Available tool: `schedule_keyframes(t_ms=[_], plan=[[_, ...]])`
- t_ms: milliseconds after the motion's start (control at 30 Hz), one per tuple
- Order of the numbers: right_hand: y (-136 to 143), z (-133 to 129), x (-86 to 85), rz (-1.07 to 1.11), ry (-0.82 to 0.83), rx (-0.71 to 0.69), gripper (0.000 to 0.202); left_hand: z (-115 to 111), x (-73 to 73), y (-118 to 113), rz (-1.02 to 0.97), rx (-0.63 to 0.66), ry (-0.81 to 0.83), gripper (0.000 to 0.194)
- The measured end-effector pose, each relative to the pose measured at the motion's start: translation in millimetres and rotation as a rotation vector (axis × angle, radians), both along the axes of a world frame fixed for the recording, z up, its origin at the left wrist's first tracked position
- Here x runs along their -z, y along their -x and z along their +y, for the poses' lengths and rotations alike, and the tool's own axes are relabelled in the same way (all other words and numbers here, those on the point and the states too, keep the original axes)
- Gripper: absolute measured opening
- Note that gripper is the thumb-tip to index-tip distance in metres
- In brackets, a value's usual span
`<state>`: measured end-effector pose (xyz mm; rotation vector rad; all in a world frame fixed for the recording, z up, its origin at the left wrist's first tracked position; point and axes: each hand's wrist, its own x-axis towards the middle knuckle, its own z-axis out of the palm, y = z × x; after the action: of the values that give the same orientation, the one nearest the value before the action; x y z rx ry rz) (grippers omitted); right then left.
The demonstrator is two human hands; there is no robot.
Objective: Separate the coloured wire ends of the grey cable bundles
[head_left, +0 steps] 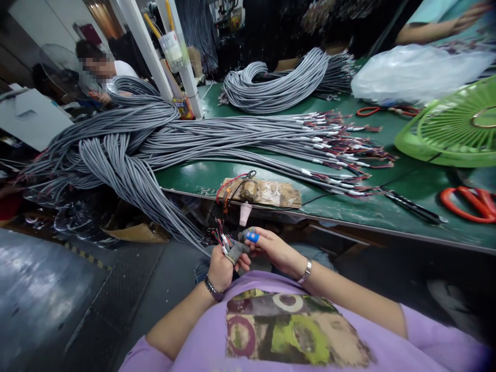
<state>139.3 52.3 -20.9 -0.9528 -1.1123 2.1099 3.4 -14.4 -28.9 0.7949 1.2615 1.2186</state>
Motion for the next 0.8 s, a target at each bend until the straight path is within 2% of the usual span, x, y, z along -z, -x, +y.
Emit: schedule_keyframes(t_ms=[100,233,333,500,700,800], plan=[[1.1,0.2,-6.3,-0.002,-0.096,-0.092,0.035,-1.2,2.8,-0.5,0.058,-0.005,-0.004,0.042],[2.2,1.6,-9.2,-0.033,-0.158,-0.085,0.036,-2.1,2.8,-0.9,0.109,0.017,0.003,0.043],[1.9,1.7,-9.3,-0.058,-0.206,-0.052,0.035,-1.4,-4.4,-1.0,0.156,0.064,-0.004,0.041],[0.9,3.1,-10.8,-0.052,-0.196,-0.123,0.035,0.0,-15.3,-0.5,0.220,0.086,-0.024,0.038],[1.5,6.0,-9.3,-0.087,-0.262,-0.111,0.038,-3.0,-8.3,0.8,0.223,0.094,-0.037,0.044],[4.7,2.3,-8.1,-0.036,-0.238,-0.097,0.038,-4.2,-4.7,-0.7,0.228,0.042,-0.054,0.045]])
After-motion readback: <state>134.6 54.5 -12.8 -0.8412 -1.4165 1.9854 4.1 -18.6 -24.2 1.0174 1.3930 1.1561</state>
